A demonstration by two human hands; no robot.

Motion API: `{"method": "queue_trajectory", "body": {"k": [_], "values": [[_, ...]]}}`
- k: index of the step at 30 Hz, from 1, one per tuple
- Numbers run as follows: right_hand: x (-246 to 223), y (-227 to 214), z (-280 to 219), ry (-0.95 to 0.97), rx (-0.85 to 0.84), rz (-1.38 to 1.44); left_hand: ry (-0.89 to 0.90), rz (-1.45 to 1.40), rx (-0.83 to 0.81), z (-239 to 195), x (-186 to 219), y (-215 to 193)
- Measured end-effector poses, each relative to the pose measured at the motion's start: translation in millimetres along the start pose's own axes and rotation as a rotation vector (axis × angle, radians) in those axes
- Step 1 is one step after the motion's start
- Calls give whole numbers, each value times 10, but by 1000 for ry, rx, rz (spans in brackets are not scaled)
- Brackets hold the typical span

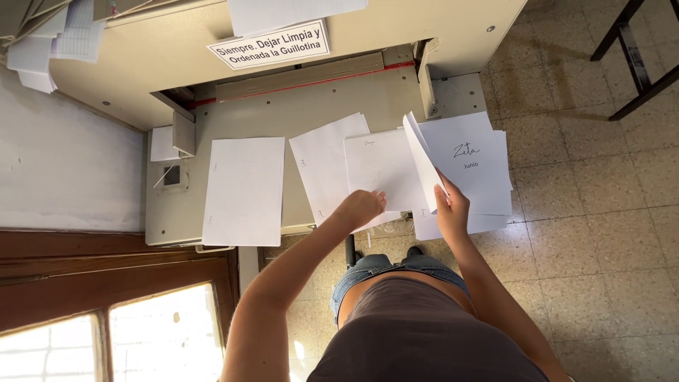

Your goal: Sorting and stacking printed sheets of paper into organized piles on top of a paper cutting machine.

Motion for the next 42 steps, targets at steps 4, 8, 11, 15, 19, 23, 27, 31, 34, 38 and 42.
{"method": "queue_trajectory", "body": {"k": [4, 8, 11, 15, 19, 23, 27, 31, 34, 38, 42], "values": [[8, 49, -37, 10, -12, 3, 14, 13, -11, 8, -60, -1], [21, 126, -52, 7, -44, 12, 49, -151, -87, 7, -125, 176], [84, 201, -71, 6, -68, 11, 69, -157, -95, -34, -194, 156], [66, 305, -76, -26, -93, 2, 118, -223, -80, -90, -229, -30], [58, 415, -77, 0, -143, 3, 117, -279, -57, -89, -293, 15], [52, 577, -130, -15, -238, -46, 63, -212, 22, -94, -343, 128], [141, 737, -228, -151, -306, -175, 64, -31, 569, -174, -199, -394], [136, 671, -224, -291, -181, -272, 177, -50, 868, -58, 160, -450], [252, 375, -15, -234, -13, -71, 372, -25, 1024, -67, 563, -282], [398, -130, 156, -72, 343, -27, 191, -177, 887, 62, 253, 444], [111, -277, 136, -29, 354, -4, 61, -116, 350, 65, -40, 724]]}}
Point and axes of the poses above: each hand's wrist, its own z-axis towards the middle knuckle, its own y-axis out of the palm, x = y × z, the point moved 9 cm from there along z, towards the middle knuckle, and after that the axes turned 11 degrees about y, right-handed, at the moved point
